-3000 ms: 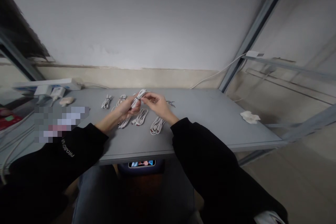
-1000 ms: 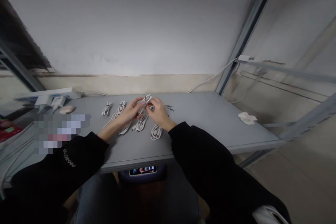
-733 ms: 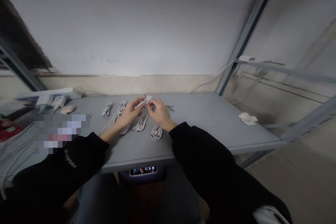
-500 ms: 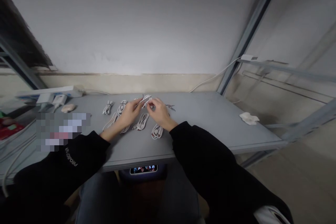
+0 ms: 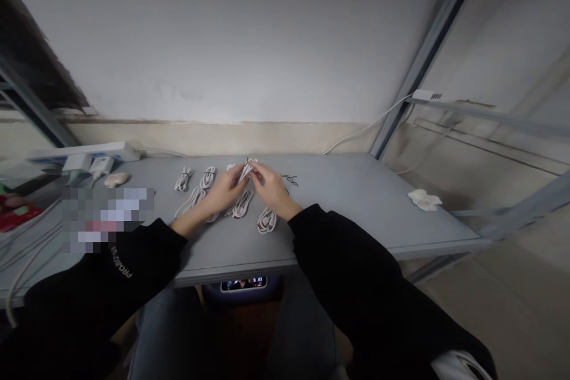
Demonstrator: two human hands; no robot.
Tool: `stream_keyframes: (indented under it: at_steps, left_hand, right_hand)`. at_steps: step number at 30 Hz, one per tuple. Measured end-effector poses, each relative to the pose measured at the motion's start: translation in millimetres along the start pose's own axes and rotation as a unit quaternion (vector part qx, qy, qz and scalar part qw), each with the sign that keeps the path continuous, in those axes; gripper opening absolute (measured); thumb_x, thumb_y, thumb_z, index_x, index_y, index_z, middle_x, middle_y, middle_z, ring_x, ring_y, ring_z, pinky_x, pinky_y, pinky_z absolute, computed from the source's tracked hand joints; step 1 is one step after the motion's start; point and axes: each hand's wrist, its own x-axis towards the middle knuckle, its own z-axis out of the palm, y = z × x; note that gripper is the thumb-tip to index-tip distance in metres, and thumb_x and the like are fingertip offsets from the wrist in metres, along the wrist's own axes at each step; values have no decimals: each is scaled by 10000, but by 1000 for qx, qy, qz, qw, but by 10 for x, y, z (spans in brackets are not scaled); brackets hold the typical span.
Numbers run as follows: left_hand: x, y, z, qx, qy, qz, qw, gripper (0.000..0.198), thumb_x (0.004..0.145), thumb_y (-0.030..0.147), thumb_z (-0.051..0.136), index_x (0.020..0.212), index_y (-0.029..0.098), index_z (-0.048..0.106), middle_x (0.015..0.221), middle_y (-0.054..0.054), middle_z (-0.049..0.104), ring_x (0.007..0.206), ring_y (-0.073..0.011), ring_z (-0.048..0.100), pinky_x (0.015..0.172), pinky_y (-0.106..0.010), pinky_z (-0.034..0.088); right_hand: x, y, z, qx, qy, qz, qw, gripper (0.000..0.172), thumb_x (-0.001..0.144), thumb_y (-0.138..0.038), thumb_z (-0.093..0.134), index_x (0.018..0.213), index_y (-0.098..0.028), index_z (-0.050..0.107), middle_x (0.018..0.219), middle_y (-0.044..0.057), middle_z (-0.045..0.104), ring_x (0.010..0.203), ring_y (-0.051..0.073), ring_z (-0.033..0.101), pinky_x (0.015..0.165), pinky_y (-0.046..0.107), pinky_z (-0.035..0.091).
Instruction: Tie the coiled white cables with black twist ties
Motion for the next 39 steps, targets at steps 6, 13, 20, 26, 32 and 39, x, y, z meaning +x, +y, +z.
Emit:
stream_keyframes:
  at_steps: [6, 13, 20, 26, 32, 39]
  left_hand:
    - [-14, -4, 9, 81, 7, 29, 996, 327, 910, 164, 495, 1225, 141, 580, 1200, -158, 659, 1133, -261, 607, 1043, -443, 436]
    - [-27, 70, 6, 17, 34, -13, 999, 364, 893, 133, 536, 1254, 178, 560, 1024, -103, 694, 1003, -247, 646, 935, -396, 488]
    - [-36, 64, -7, 1, 34, -16, 999, 368, 871, 128, 564, 1222, 235, 601, 1091, -97, 712, 1100, -266, 632, 910, -375, 503]
    - [-51, 89, -19, 20, 25, -6, 999, 399, 895, 205, 582, 1291, 255, 595, 1130, -93, 710, 1048, -251, 635, 871, -343, 494]
    - [-68, 216, -40, 29, 64, -46, 996, 376, 888, 297, 651, 1260, 245, 667, 769, -29, 670, 763, -203, 602, 705, -256, 436]
    - [-46, 236, -13, -85, 26, -53, 995, 439, 929, 318, 591, 1342, 175, 623, 606, 26, 559, 601, -140, 509, 612, -239, 420]
  right_hand:
    - [2, -52, 8, -17, 13, -35, 999, 171, 964, -243, 537, 1039, -240, 691, 1011, 63, 740, 896, 200, 704, 853, 387, 599]
    - [12, -51, 4, -10, -5, -33, 999, 343, 956, -205, 527, 1288, -246, 602, 1070, 68, 727, 900, 201, 708, 886, 418, 597]
    - [17, -46, 12, 16, 2, -21, 1000, 145, 965, -238, 526, 1065, -236, 632, 954, 49, 718, 861, 187, 708, 839, 381, 604]
    - [21, -61, 7, 32, 14, 17, 999, 237, 931, -222, 566, 1166, -252, 570, 918, 35, 721, 832, 191, 709, 830, 395, 602]
    - [29, -38, 16, 87, 14, 64, 994, 247, 908, -216, 595, 1150, -239, 551, 887, 28, 733, 821, 185, 718, 836, 393, 603]
    - [37, 27, 32, 87, 19, 71, 994, 233, 900, -237, 605, 1131, -231, 574, 882, 25, 733, 815, 177, 717, 819, 374, 602]
